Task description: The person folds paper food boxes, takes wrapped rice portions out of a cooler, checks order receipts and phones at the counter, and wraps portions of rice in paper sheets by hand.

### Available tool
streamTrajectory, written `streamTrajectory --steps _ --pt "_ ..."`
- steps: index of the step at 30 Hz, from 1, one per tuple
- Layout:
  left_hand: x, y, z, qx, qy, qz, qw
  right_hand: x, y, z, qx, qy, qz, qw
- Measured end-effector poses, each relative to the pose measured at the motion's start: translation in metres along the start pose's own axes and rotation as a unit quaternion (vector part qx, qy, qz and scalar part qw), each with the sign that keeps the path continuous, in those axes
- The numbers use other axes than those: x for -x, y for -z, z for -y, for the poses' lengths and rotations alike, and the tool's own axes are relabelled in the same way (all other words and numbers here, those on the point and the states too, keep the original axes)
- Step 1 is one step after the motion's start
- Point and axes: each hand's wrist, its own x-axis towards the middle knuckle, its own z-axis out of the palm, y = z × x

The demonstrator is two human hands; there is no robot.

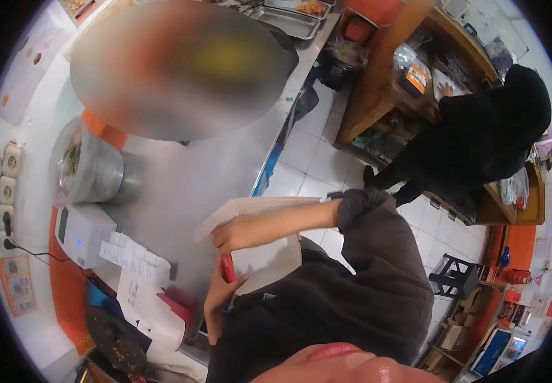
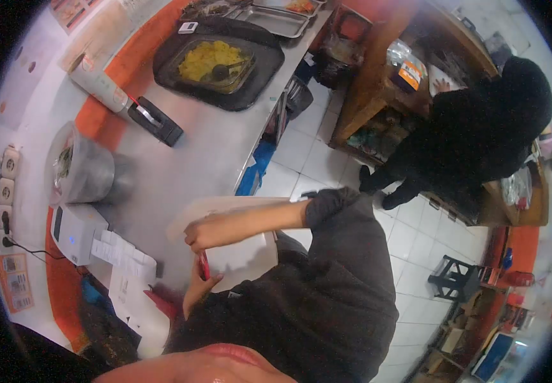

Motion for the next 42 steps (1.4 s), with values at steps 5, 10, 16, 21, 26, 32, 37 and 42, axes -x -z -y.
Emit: streamTrajectory --steps 5,10,16,21,26,32,37,42 --pt "-0.028 0.016 0.004 -0.088 0.082 -0.033 0.992 -0.002 0.014 -0.033 0.077 0.066 0.018 0.995" --pt "-0.042 0.019 0.007 -0.112 0.045 -0.114 0.986 -0.009 -0.023 -0.047 0.187 0.089 -0.023 0.978" --pt "-0.045 0.033 0.000 -0.059 -0.034 -0.150 0.986 -0.017 -0.021 -0.041 0.383 0.050 0.042 0.922" --pt "-0.065 0.055 0.026 -0.014 -0.121 -0.198 0.973 -0.037 -0.044 -0.057 0.177 -0.032 -0.036 0.983" --pt "-0.047 0.069 -0.013 -0.045 -0.141 -0.227 0.963 -0.087 -0.046 -0.071 -0.056 -0.203 0.003 0.978" --pt "0.072 0.146 -0.057 -0.179 -0.024 -0.443 0.878 -0.230 -0.098 -0.055 -0.283 -0.247 -0.150 0.914" --pt "0.131 0.191 -0.013 -0.187 0.022 -0.502 0.844 -0.338 -0.250 -0.164 -0.160 -0.278 -0.255 0.912" --pt "0.147 0.186 0.070 -0.276 0.171 -0.376 0.868 -0.389 -0.264 -0.172 -0.437 -0.421 -0.250 0.754"
